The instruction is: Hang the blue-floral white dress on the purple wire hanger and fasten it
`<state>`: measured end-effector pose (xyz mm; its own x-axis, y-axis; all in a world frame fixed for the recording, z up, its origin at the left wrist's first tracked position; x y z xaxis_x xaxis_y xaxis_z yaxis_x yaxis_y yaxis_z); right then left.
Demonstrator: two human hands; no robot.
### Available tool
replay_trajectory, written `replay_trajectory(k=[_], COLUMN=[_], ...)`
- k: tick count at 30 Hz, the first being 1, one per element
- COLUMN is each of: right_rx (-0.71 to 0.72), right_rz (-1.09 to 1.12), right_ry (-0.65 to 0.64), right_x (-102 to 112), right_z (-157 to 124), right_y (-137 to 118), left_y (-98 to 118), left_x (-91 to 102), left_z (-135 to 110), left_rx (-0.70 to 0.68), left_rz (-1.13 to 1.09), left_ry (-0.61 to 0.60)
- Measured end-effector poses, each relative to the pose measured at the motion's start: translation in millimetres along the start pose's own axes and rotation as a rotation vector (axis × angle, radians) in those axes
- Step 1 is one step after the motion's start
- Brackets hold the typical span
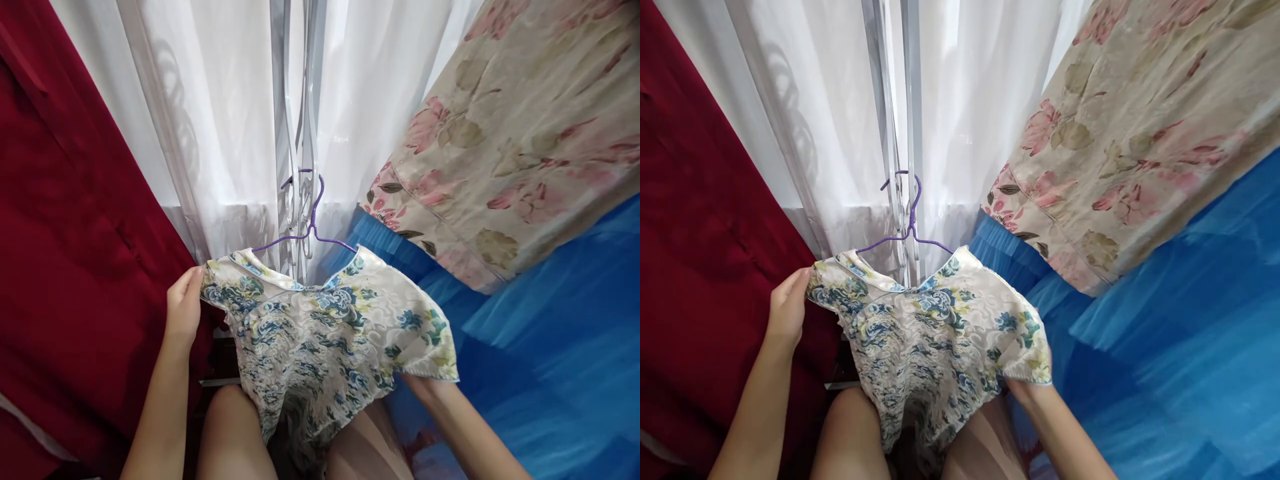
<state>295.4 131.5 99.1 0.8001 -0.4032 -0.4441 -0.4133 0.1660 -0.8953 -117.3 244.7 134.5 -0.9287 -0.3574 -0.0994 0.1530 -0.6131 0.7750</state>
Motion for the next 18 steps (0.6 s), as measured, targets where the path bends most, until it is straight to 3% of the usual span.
replay_trajectory(k=[3,5,10,15,18], right_rx=[-0.069,-0.011,0.059,-0.211,-0.219], right_rz=[0.062,-0.007,-0.092,0.018,0.030], right_ry=[0.001,0.019,0.142,0.070,0.173], right_x=[1,-3,-8,-17,-2], right_z=[-1,-6,-8,3,-5], right_y=[-22,-37,-54,-55,-50], left_y=[-4,3,48,116,147], left_x=[-2.4,-2.0,9.2,8.8,-3.6], left_z=[-13,-18,-17,-3,-6], left_rx=[0.029,0.056,0.176,0.079,-0.150], left_rz=[-0.106,-0.180,-0.353,-0.310,-0.150], left_ry=[0.098,0.191,0.309,0.157,0.031])
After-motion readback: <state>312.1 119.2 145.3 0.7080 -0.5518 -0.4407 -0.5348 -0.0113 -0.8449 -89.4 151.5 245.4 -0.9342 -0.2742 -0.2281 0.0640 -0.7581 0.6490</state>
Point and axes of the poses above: each hand's wrist, its own z-axis towards the middle knuckle, its own x-axis out of the back of the hand, y = z × x, the point moved 5 cm from there along z, towards the middle knuckle, and after that the axes turned 9 degrees about -x, right-handed, at the moved point
